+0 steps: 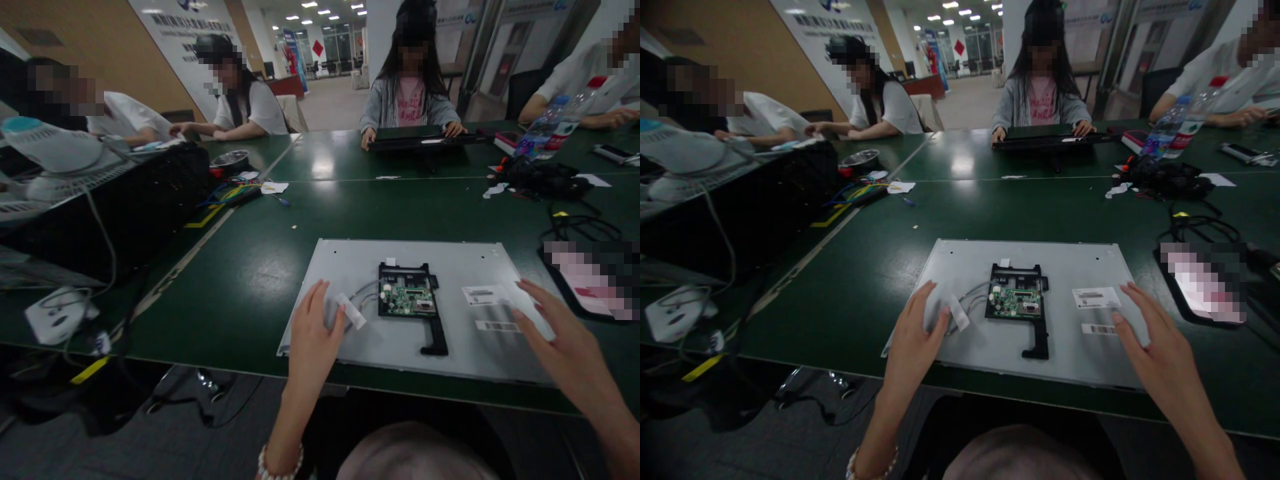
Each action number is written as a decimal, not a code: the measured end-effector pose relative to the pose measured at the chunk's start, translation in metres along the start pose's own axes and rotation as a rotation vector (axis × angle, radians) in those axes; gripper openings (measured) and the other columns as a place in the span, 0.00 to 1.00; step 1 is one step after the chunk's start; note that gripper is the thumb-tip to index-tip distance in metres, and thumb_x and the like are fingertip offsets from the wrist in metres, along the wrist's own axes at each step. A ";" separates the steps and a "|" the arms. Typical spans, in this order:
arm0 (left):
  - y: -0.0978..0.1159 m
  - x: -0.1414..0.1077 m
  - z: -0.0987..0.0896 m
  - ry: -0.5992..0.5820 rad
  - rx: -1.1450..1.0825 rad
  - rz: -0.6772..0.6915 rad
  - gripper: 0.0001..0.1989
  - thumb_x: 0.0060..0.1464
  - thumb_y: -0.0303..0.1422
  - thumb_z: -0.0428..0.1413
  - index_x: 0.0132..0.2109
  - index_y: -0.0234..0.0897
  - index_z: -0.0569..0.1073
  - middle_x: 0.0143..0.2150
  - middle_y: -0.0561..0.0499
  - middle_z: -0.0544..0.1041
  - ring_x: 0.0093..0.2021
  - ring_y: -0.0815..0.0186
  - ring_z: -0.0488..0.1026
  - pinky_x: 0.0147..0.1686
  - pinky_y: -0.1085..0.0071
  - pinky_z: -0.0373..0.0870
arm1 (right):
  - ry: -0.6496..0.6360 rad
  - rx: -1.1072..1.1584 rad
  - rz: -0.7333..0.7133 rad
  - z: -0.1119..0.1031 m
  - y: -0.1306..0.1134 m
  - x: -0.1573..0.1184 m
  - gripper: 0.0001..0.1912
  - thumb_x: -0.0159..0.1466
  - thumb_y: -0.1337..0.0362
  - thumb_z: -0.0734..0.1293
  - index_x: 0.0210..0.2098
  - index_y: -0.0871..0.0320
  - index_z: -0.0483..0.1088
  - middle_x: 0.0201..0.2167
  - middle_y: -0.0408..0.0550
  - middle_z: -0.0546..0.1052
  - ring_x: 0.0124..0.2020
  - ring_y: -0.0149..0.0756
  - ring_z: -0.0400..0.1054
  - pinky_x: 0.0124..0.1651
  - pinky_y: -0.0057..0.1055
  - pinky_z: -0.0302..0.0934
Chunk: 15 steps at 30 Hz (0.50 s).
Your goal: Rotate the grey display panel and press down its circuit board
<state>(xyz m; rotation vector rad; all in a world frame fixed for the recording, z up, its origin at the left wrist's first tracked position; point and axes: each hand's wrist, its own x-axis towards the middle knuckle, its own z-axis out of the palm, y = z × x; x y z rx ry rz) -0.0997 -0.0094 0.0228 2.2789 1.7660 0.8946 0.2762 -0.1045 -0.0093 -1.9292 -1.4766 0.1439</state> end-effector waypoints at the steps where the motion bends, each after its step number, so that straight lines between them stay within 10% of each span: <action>1: -0.007 0.003 -0.002 0.009 -0.003 -0.028 0.23 0.63 0.38 0.49 0.62 0.35 0.62 0.62 0.37 0.67 0.63 0.52 0.64 0.61 0.52 0.62 | -0.015 0.020 0.021 0.001 0.010 0.001 0.29 0.66 0.49 0.60 0.64 0.50 0.59 0.66 0.50 0.64 0.63 0.51 0.61 0.63 0.52 0.59; 7: -0.047 0.013 -0.002 -0.059 -0.015 -0.144 0.27 0.64 0.40 0.47 0.65 0.30 0.59 0.63 0.32 0.66 0.63 0.49 0.64 0.60 0.49 0.62 | -0.031 0.053 0.084 0.011 0.029 -0.002 0.32 0.64 0.46 0.61 0.64 0.52 0.60 0.66 0.54 0.63 0.64 0.54 0.59 0.63 0.56 0.56; 15: -0.051 0.016 0.005 -0.065 -0.005 -0.090 0.27 0.63 0.39 0.48 0.65 0.32 0.59 0.62 0.34 0.68 0.61 0.50 0.67 0.58 0.51 0.66 | -0.046 0.087 0.083 0.023 0.021 -0.002 0.31 0.64 0.48 0.62 0.64 0.48 0.59 0.66 0.51 0.62 0.63 0.53 0.61 0.61 0.53 0.60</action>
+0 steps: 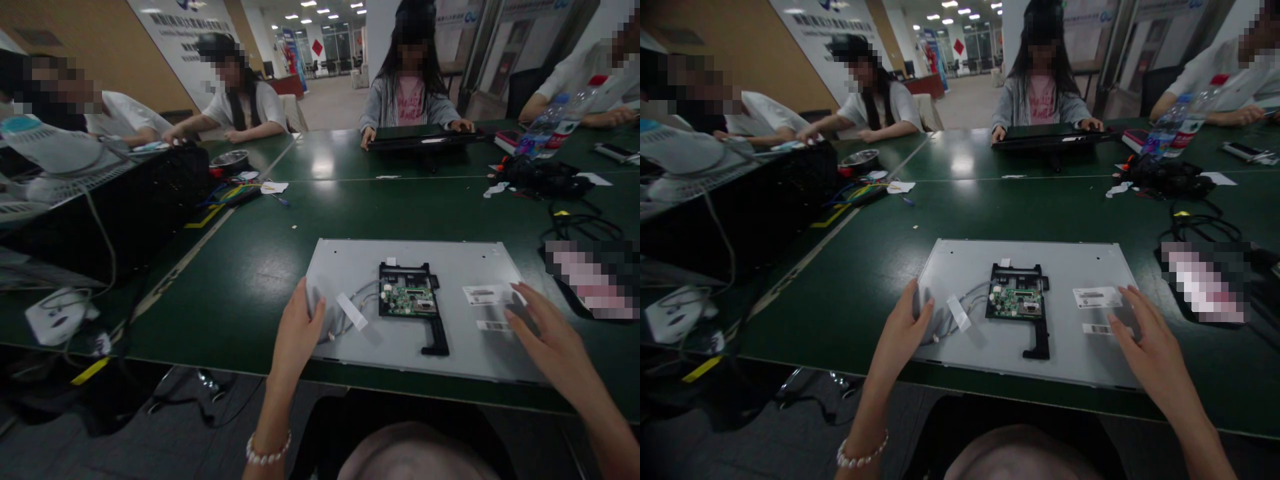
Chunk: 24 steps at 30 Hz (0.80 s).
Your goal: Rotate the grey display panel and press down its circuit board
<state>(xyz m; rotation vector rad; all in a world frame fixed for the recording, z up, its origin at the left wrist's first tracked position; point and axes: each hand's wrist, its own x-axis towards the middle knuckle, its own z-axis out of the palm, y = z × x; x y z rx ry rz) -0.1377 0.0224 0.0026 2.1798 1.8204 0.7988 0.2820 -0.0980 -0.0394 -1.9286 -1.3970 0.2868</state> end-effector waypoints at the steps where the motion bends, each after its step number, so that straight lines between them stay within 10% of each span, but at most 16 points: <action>1: 0.000 0.001 0.000 0.010 0.004 0.008 0.27 0.63 0.39 0.48 0.65 0.33 0.59 0.62 0.34 0.68 0.61 0.50 0.68 0.57 0.51 0.66 | -0.005 0.017 -0.002 0.003 -0.001 0.001 0.30 0.65 0.48 0.62 0.64 0.48 0.60 0.66 0.51 0.62 0.63 0.52 0.62 0.61 0.52 0.61; 15: 0.023 0.007 0.017 0.096 0.142 0.105 0.25 0.64 0.36 0.48 0.63 0.26 0.61 0.65 0.32 0.63 0.67 0.49 0.59 0.64 0.50 0.58 | -0.035 0.055 -0.010 0.011 -0.007 0.013 0.29 0.65 0.49 0.62 0.63 0.50 0.61 0.67 0.51 0.61 0.61 0.51 0.64 0.62 0.49 0.61; 24: 0.072 -0.004 0.030 -0.190 0.174 0.304 0.24 0.64 0.33 0.48 0.64 0.30 0.61 0.67 0.37 0.63 0.67 0.55 0.59 0.64 0.54 0.58 | -0.044 -0.190 -0.221 0.008 -0.011 0.026 0.26 0.68 0.53 0.58 0.62 0.56 0.60 0.66 0.57 0.61 0.67 0.52 0.55 0.66 0.51 0.52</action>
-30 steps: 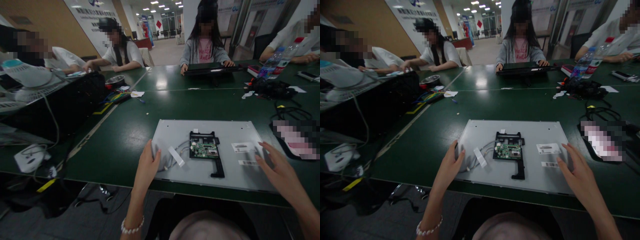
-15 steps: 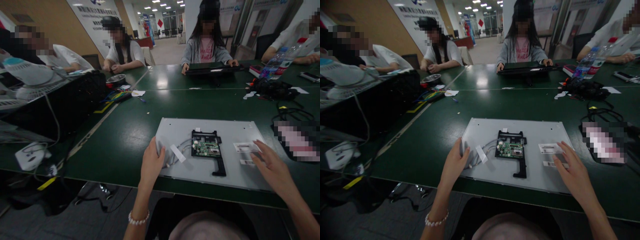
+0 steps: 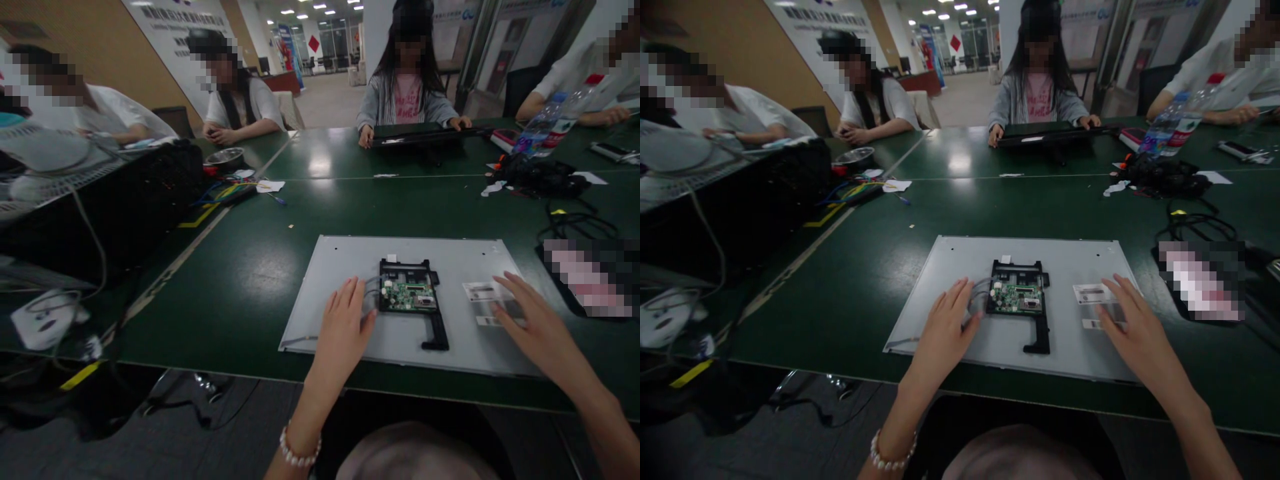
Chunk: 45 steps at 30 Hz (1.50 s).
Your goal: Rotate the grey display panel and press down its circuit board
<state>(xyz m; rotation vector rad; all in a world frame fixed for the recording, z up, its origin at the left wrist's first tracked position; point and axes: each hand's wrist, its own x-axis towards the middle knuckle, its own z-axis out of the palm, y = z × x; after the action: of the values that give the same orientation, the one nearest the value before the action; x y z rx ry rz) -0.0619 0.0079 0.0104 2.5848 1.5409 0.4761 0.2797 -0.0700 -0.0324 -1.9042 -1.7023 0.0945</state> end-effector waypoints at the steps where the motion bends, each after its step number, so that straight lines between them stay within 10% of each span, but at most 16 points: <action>1: 0.001 0.001 0.001 -0.022 0.023 -0.002 0.25 0.63 0.34 0.48 0.65 0.30 0.61 0.67 0.37 0.62 0.67 0.55 0.59 0.64 0.54 0.58 | 0.002 -0.031 -0.013 0.001 0.004 0.002 0.26 0.68 0.53 0.57 0.63 0.57 0.60 0.67 0.58 0.60 0.68 0.53 0.53 0.67 0.52 0.52; 21: 0.002 0.018 -0.008 -0.122 0.017 -0.058 0.27 0.64 0.40 0.47 0.67 0.34 0.59 0.65 0.37 0.65 0.65 0.53 0.62 0.65 0.47 0.53 | -0.108 -0.245 -0.027 0.014 0.031 0.013 0.26 0.69 0.51 0.55 0.62 0.54 0.61 0.66 0.58 0.62 0.68 0.62 0.51 0.60 0.62 0.56; 30: -0.037 0.003 -0.011 0.048 -0.047 -0.345 0.29 0.67 0.44 0.38 0.68 0.30 0.56 0.67 0.34 0.62 0.68 0.50 0.58 0.63 0.46 0.54 | -0.023 -0.170 0.027 0.017 0.031 0.010 0.25 0.67 0.51 0.57 0.60 0.54 0.64 0.67 0.57 0.60 0.68 0.59 0.51 0.62 0.62 0.54; 45: -0.039 0.000 -0.008 0.041 -0.063 -0.369 0.31 0.67 0.44 0.38 0.70 0.32 0.52 0.67 0.33 0.60 0.68 0.49 0.56 0.63 0.39 0.47 | 0.040 -0.005 0.094 0.003 0.019 0.010 0.24 0.66 0.51 0.59 0.59 0.53 0.65 0.66 0.56 0.61 0.65 0.53 0.58 0.65 0.53 0.54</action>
<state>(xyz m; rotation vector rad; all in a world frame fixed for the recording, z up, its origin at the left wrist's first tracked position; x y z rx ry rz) -0.0976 0.0261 0.0090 2.1841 1.9243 0.5286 0.2975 -0.0600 -0.0402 -1.9768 -1.5885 0.0882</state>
